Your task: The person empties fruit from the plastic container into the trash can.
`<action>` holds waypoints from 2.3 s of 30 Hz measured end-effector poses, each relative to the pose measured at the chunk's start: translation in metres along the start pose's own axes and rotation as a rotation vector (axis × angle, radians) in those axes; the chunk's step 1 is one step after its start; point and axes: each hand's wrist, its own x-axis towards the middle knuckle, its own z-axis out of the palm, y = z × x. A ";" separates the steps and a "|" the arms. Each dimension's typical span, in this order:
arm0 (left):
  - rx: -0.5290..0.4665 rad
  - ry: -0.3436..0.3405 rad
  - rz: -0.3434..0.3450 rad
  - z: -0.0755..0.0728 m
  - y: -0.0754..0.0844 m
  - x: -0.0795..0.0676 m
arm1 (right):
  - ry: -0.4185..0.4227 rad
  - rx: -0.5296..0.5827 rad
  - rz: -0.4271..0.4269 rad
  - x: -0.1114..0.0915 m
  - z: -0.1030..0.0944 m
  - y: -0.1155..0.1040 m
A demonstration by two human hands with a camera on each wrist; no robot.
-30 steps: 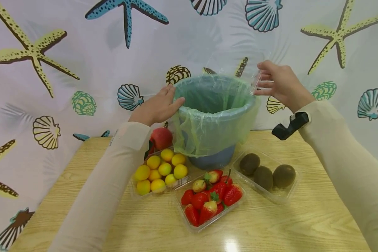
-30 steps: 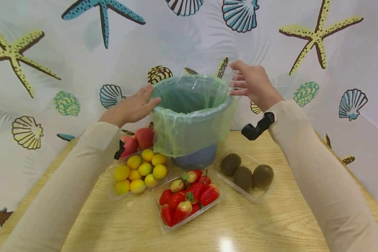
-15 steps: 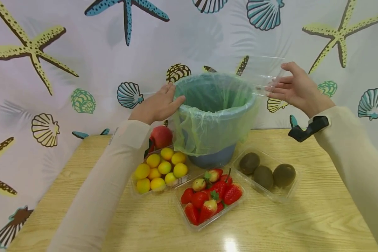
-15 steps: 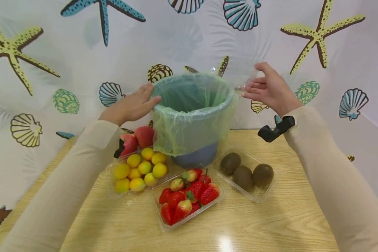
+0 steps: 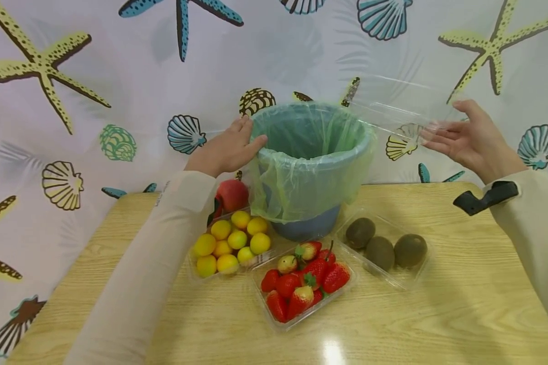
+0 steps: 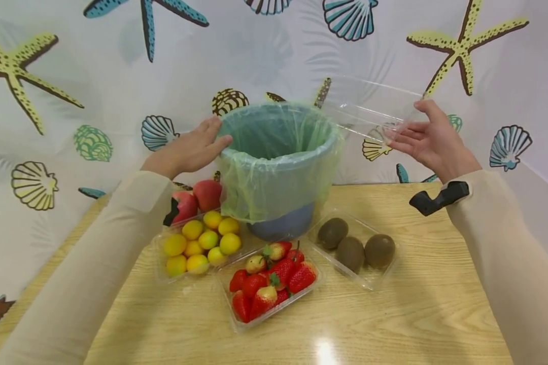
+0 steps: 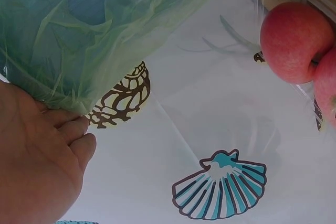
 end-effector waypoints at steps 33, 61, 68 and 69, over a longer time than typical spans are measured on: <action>-0.023 0.006 0.001 0.000 -0.003 0.000 | 0.055 -0.002 0.099 0.004 -0.121 0.072; -0.020 0.008 -0.008 0.001 -0.003 0.000 | 0.048 -0.295 0.150 0.022 -0.140 0.117; -0.013 0.008 -0.011 0.001 -0.004 -0.001 | 0.055 -0.298 0.141 0.017 -0.141 0.119; -0.014 0.009 -0.012 0.001 -0.004 -0.002 | 0.056 -0.298 0.144 0.016 -0.141 0.119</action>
